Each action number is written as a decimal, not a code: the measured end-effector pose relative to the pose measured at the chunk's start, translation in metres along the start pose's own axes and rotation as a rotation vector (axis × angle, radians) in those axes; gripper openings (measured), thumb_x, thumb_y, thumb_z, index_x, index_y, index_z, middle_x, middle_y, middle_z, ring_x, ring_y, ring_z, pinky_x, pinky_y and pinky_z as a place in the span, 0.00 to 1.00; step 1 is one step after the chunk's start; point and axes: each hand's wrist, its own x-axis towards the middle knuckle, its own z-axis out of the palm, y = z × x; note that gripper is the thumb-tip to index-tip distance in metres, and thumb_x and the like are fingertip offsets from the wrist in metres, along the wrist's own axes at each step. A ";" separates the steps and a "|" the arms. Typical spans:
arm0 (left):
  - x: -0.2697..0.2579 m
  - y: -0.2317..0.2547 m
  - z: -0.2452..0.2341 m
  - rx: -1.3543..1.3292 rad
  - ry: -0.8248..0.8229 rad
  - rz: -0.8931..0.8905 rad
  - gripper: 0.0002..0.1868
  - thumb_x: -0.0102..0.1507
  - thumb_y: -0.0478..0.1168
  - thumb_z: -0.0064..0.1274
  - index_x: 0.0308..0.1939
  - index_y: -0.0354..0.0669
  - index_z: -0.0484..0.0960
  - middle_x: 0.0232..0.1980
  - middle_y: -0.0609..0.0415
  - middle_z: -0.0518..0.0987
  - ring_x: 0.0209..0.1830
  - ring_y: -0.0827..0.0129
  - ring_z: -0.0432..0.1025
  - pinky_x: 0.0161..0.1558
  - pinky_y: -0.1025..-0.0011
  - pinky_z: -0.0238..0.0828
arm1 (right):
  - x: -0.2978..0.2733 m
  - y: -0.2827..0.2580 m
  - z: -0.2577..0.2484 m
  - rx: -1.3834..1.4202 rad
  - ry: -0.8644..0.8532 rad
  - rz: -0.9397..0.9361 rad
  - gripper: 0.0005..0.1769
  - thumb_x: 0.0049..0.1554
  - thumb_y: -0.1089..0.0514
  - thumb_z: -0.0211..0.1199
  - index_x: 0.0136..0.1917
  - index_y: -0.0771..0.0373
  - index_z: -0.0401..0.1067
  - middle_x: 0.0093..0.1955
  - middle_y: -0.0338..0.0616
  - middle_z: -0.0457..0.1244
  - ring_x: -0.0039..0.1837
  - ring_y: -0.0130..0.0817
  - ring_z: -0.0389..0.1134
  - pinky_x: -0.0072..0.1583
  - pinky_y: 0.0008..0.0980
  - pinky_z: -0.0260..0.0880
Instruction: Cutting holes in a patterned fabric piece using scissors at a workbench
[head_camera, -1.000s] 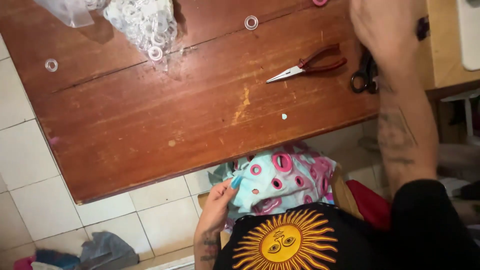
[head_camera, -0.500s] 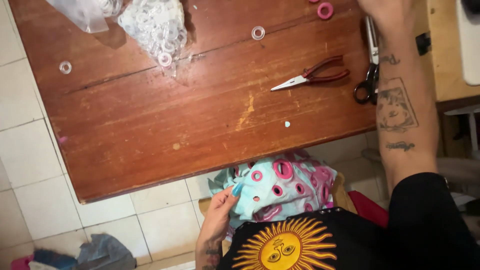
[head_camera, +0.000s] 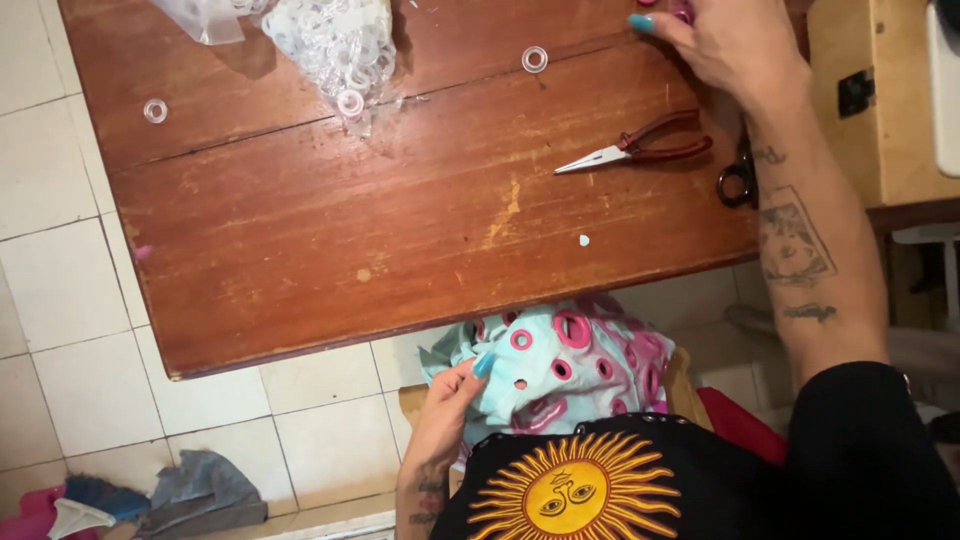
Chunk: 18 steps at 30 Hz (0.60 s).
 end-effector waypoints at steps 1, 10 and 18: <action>-0.001 0.006 0.004 0.017 0.001 -0.021 0.14 0.56 0.47 0.48 0.32 0.39 0.79 0.21 0.61 0.72 0.16 0.79 0.59 0.23 0.80 0.53 | -0.002 -0.003 -0.006 0.161 0.045 0.035 0.10 0.66 0.52 0.60 0.52 0.61 0.68 0.38 0.42 0.59 0.37 0.38 0.57 0.38 0.38 0.55; -0.001 0.006 0.020 0.544 0.135 -0.002 0.06 0.50 0.41 0.57 0.21 0.48 0.75 0.20 0.69 0.69 0.20 0.85 0.59 0.23 0.83 0.54 | -0.095 -0.136 -0.062 1.228 -0.074 0.772 0.13 0.58 0.50 0.55 0.44 0.62 0.70 0.27 0.35 0.56 0.24 0.16 0.51 0.25 0.13 0.52; -0.012 0.016 0.031 0.204 0.212 0.133 0.08 0.50 0.39 0.55 0.18 0.45 0.74 0.16 0.67 0.67 0.18 0.87 0.58 0.23 0.89 0.51 | -0.198 -0.227 -0.020 1.368 0.015 0.666 0.10 0.56 0.63 0.53 0.51 0.69 0.68 0.38 0.54 0.64 0.37 0.26 0.62 0.40 0.23 0.66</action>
